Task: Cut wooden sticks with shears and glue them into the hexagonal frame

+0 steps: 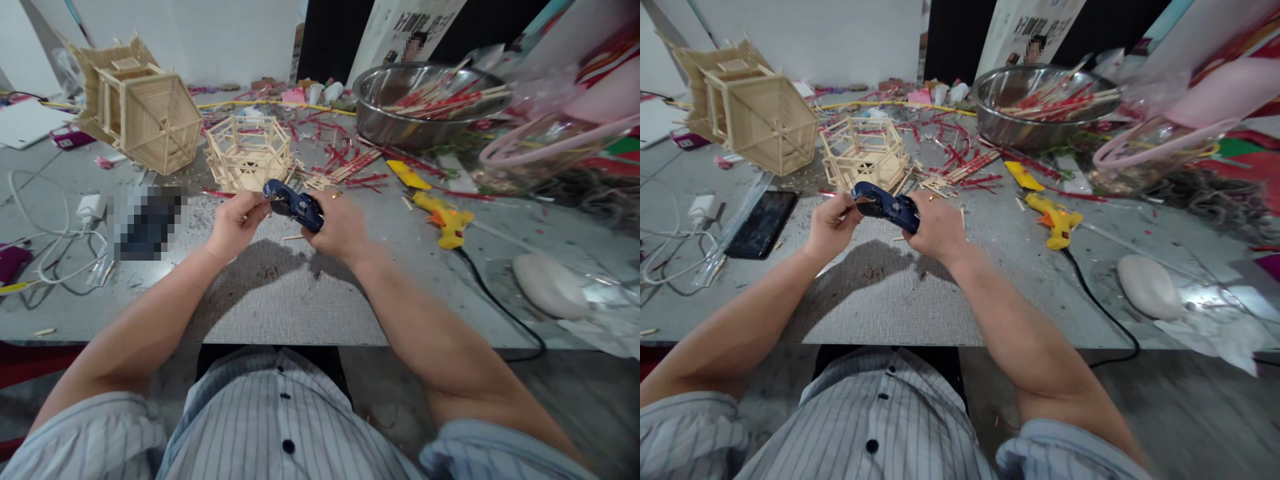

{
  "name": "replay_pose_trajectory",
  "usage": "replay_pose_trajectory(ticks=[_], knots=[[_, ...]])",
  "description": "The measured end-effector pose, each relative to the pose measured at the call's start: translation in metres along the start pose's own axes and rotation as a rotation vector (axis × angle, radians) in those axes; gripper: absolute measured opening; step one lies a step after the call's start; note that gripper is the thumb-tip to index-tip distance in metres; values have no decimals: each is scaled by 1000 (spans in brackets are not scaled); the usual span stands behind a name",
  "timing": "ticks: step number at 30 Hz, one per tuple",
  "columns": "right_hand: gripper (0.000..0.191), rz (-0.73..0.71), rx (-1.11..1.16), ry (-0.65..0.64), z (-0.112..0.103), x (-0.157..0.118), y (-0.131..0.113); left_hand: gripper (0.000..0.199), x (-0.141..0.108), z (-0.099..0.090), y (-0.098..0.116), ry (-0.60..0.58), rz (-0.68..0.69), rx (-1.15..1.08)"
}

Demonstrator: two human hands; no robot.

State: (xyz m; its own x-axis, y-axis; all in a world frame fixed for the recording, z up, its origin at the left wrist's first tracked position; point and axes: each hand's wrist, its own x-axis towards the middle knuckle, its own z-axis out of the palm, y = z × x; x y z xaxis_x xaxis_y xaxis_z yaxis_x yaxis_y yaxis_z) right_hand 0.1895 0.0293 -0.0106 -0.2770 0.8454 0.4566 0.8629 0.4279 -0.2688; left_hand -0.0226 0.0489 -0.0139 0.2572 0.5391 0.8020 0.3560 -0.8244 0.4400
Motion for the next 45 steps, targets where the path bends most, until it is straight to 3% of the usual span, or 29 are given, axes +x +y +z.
replay_pose_trajectory(ticks=[10,18,25,40,45], knots=[[54,13,-56,-29,-4,-1,-5,28,1,-1,3,-20,-8,26],[52,-20,-35,36,1,-1,0,29,1,-2,6,-55,-35,48],[55,3,-31,-32,-2,0,-1,30,0,-1,6,-69,-75,43],[53,-10,-45,-4,0,0,1,36,0,0,6,-58,-23,39],[54,-17,-46,13,2,0,2,42,0,-1,8,-83,-79,30]])
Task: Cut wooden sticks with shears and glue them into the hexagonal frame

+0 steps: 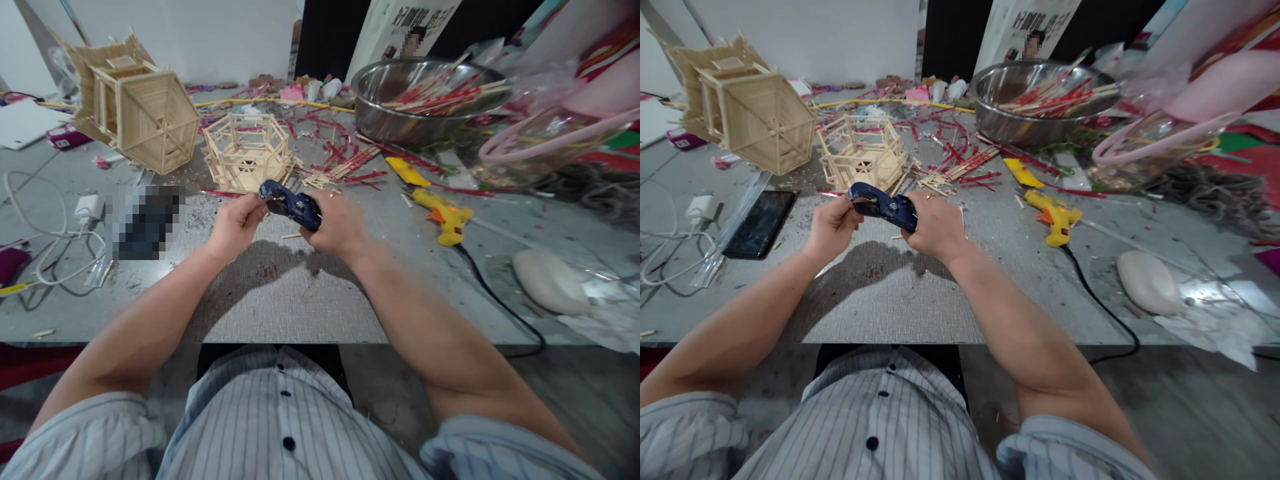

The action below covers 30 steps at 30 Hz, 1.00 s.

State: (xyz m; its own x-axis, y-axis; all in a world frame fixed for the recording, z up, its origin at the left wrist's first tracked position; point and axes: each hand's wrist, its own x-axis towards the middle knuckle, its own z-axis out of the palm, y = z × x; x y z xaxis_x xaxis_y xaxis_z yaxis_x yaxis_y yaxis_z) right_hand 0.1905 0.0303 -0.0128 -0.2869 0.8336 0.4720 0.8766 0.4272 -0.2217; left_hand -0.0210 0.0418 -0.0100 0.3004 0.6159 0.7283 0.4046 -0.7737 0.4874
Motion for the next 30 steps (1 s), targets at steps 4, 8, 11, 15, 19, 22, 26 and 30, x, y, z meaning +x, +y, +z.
replay_pose_trajectory(ticks=[4,8,11,15,19,22,26,30], knots=[[54,12,1,-24,-1,0,-1,42,-1,0,0,-6,-17,-13],[52,14,-5,-18,-2,0,-2,42,-1,0,1,-15,-17,-31],[52,14,-8,-22,-1,0,-2,43,-1,1,2,-23,-22,-45],[53,34,-22,-28,-2,0,-4,41,0,0,2,-24,-34,-68],[50,51,-46,-66,-6,1,-7,38,0,0,2,-36,-22,-60],[50,68,-64,-106,-9,2,-9,38,1,0,3,-26,1,-28],[44,47,-34,-69,-7,2,-7,41,2,0,5,4,34,-13],[39,16,9,-30,-3,2,-5,43,3,1,7,-1,13,-19]])
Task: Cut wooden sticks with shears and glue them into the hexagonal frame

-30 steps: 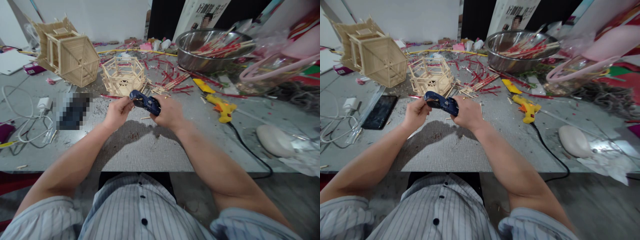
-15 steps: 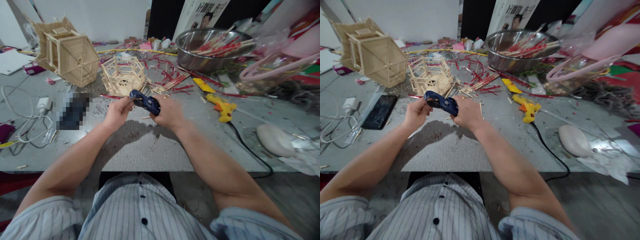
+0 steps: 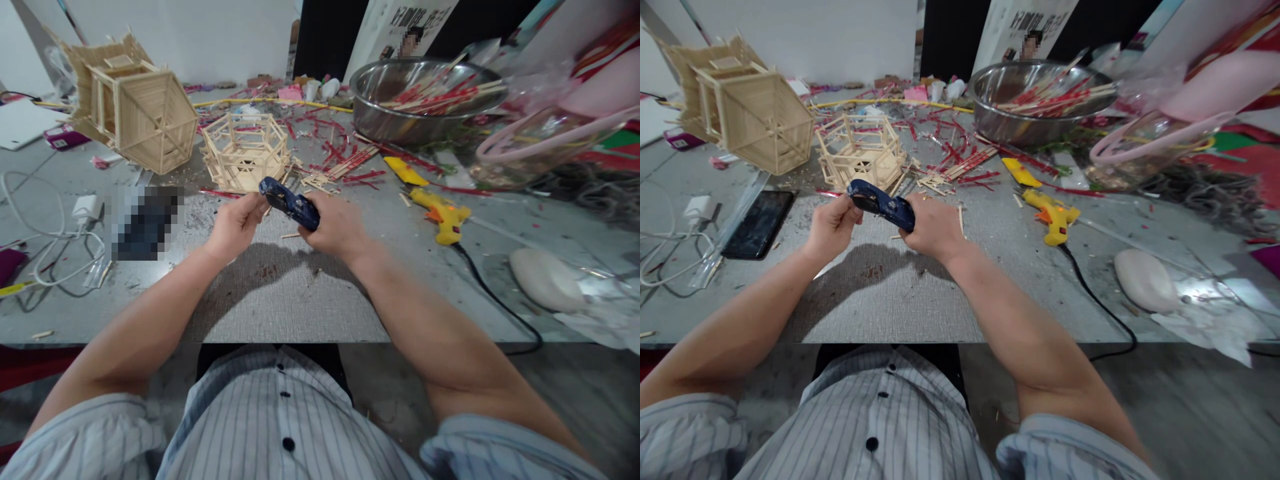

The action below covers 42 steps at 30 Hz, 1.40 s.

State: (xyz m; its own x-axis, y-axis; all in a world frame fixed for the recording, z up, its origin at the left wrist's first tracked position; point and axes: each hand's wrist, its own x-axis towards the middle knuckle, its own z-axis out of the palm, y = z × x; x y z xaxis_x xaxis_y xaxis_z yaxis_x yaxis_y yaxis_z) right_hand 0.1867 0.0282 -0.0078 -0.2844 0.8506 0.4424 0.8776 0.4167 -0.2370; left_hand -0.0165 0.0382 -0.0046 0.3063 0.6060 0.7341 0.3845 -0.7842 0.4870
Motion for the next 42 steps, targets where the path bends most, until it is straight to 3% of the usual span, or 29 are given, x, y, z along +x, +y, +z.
replay_pose_trajectory(ticks=[17,36,39,42], knots=[[40,89,-43,-169,-11,1,-11,31,0,0,7,-12,-55,10],[26,137,-67,-179,-10,3,-14,15,-1,3,3,4,-104,-2],[27,175,-82,-148,-10,4,-12,11,-2,4,4,-45,-163,-51],[35,266,-86,-113,-10,5,-6,11,-1,4,8,-132,-307,-131]])
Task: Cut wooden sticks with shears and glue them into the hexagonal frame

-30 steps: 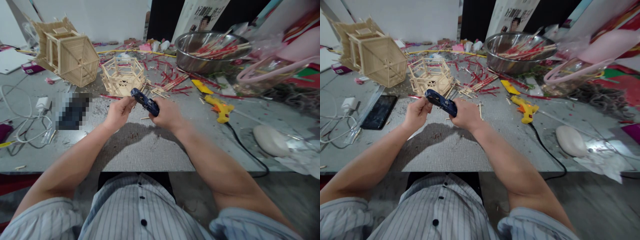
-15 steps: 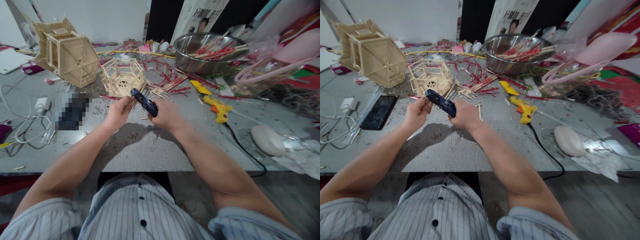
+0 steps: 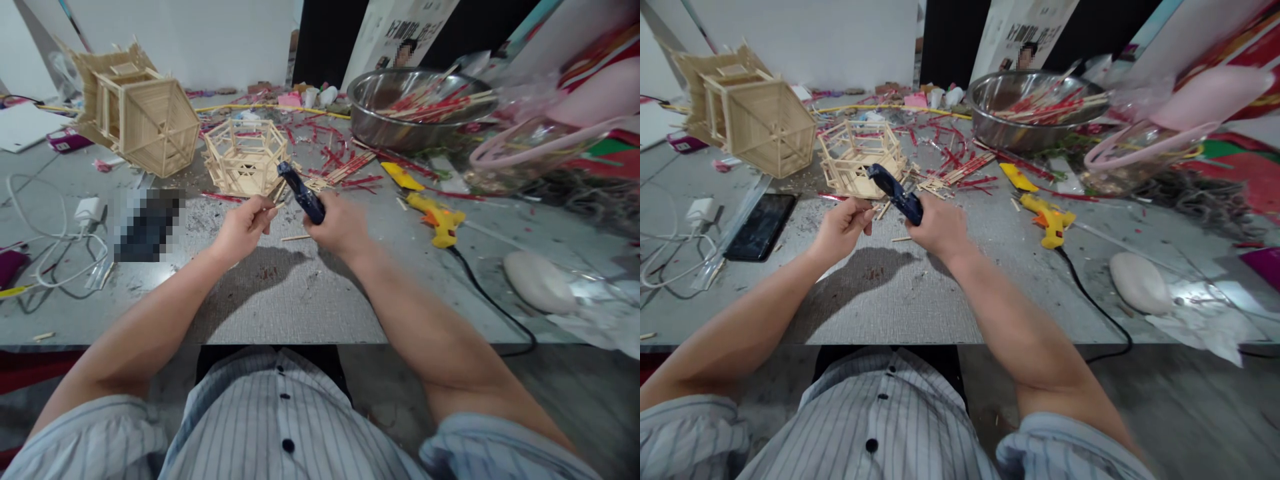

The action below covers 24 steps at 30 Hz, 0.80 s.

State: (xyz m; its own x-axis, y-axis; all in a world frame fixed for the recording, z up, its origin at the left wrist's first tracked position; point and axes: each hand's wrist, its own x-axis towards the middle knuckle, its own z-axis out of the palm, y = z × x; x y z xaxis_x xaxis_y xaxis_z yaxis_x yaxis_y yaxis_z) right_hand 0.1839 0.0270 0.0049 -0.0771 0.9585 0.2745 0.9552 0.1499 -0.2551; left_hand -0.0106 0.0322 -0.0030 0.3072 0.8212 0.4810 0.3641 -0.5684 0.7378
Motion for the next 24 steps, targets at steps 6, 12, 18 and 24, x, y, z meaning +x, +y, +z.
replay_pose_trajectory(ticks=[6,12,18,24], knots=[[60,169,-41,26,3,14,23,12,4,-3,14,-149,-471,-352],[73,234,-95,-28,16,23,44,9,6,-9,19,-145,-617,-539],[77,240,-141,-29,29,26,57,9,7,-10,12,-140,-581,-532],[81,242,-165,-124,29,27,59,10,6,-9,3,-183,-536,-449]])
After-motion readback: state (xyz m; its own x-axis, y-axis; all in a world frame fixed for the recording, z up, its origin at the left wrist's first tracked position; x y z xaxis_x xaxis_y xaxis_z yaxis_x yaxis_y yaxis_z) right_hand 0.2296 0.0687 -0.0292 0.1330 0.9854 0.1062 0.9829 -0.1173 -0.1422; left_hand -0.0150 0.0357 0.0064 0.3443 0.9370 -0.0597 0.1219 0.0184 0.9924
